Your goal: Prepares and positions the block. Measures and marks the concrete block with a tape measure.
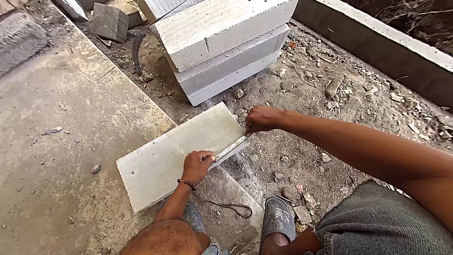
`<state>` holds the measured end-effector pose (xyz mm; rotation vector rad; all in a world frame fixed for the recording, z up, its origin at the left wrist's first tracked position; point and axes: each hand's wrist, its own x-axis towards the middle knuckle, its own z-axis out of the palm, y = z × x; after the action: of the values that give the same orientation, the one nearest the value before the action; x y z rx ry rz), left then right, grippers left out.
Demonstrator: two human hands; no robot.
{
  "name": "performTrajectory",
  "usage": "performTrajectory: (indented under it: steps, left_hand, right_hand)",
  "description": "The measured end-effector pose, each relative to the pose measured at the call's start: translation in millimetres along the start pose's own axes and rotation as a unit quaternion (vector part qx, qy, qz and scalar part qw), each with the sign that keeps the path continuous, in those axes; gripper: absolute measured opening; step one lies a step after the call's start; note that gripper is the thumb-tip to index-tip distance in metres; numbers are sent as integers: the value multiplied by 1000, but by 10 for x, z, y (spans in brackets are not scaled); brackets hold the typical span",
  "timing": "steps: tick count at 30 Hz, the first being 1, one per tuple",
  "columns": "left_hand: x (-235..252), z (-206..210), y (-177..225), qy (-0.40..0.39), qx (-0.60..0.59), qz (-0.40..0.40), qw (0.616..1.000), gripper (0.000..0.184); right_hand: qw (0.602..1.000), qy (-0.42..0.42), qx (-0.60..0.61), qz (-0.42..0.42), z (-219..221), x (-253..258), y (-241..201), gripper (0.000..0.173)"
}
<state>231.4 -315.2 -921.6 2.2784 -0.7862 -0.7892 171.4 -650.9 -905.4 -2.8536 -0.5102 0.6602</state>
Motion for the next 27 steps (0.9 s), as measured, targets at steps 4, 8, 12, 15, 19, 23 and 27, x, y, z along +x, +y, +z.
performTrajectory:
  steps: [4,8,12,15,19,23,27]
  left_hand:
    - [-3,4,18,10,-7,-5,1000,12]
    - [11,-17,31,-2,7,-1,1000,13]
    - [23,-16,-4,-9,20,16,1000,12]
    - [28,4,-45,-14,29,37,999,11]
    - [12,46,-112,-6,22,50,998,12]
    - [17,7,-73,4,-13,15,1000,12]
    - [5,-5,-45,9,-19,8,1000,12]
  right_hand:
    - [1000,-1,-3,-2,-11,24,15,50]
    - [1000,0,-5,-2,-4,27,24,50]
    - [1000,-4,-5,5,-27,12,-15,50]
    - [1000,-6,-9,1,-29,11,-15,50]
    - [1000,-1,-12,-11,-28,20,-19,50]
    - [1000,2,-10,-12,-41,48,5,50]
    - [1000,-2,-9,-1,-77,72,-28,48]
